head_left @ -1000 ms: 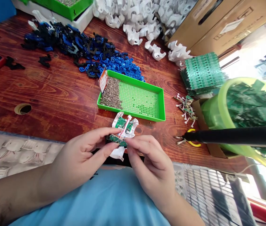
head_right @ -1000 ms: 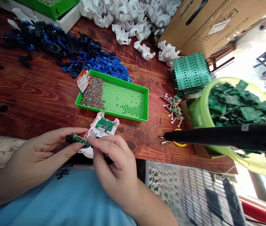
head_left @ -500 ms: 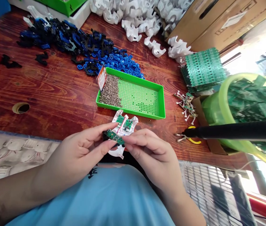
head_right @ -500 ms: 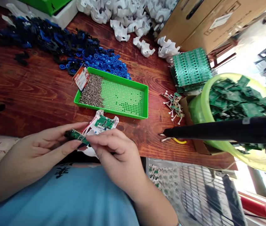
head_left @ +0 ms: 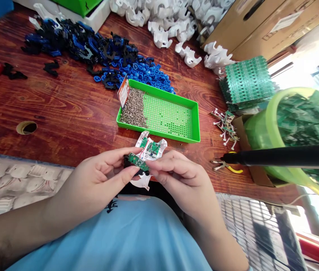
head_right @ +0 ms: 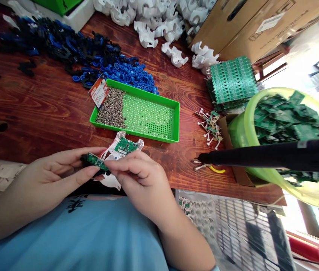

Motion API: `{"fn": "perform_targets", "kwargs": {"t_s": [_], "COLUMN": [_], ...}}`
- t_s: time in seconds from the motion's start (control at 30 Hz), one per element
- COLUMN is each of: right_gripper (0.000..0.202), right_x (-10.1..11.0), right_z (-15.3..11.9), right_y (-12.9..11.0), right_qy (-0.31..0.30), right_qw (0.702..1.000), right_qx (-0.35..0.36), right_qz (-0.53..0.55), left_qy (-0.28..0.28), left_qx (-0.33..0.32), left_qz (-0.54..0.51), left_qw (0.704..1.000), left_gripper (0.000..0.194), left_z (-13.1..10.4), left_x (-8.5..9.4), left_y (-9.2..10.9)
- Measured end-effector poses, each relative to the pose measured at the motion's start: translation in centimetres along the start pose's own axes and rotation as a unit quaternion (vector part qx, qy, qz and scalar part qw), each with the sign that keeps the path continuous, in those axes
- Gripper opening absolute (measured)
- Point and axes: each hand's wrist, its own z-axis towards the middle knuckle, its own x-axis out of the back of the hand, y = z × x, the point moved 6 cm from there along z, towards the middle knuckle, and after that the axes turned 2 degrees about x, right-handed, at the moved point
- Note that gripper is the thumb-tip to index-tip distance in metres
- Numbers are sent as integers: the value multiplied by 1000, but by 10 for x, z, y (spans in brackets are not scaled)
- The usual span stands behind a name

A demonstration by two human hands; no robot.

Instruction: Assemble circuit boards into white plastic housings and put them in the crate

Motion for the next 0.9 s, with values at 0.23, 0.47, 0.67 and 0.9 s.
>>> {"fn": "perform_targets", "kwargs": {"t_s": [0.23,0.47,0.67,0.9], "right_gripper": [30,31,38,35], "right_x": [0,1,-3,-6], "right_z": [-4,-6,-9,-14], "right_y": [1,3,-1,1], "right_qy": [-14,-9,-3,20], "right_qw": [999,999,997,995], "right_qx": [24,16,64,87], "right_qz": [-44,-46,-44,-31], "left_qy": [-8,6,10,2], "left_qx": [52,66,39,19], "left_qz": [-41,-28,-15,13], "left_qw": [998,997,999,1000], "left_gripper": [27,27,21,22], "left_z": [3,4,5,5], "left_x": [-3,-2,-1,-4], "left_y": [-4,-5,-4,-1]}}
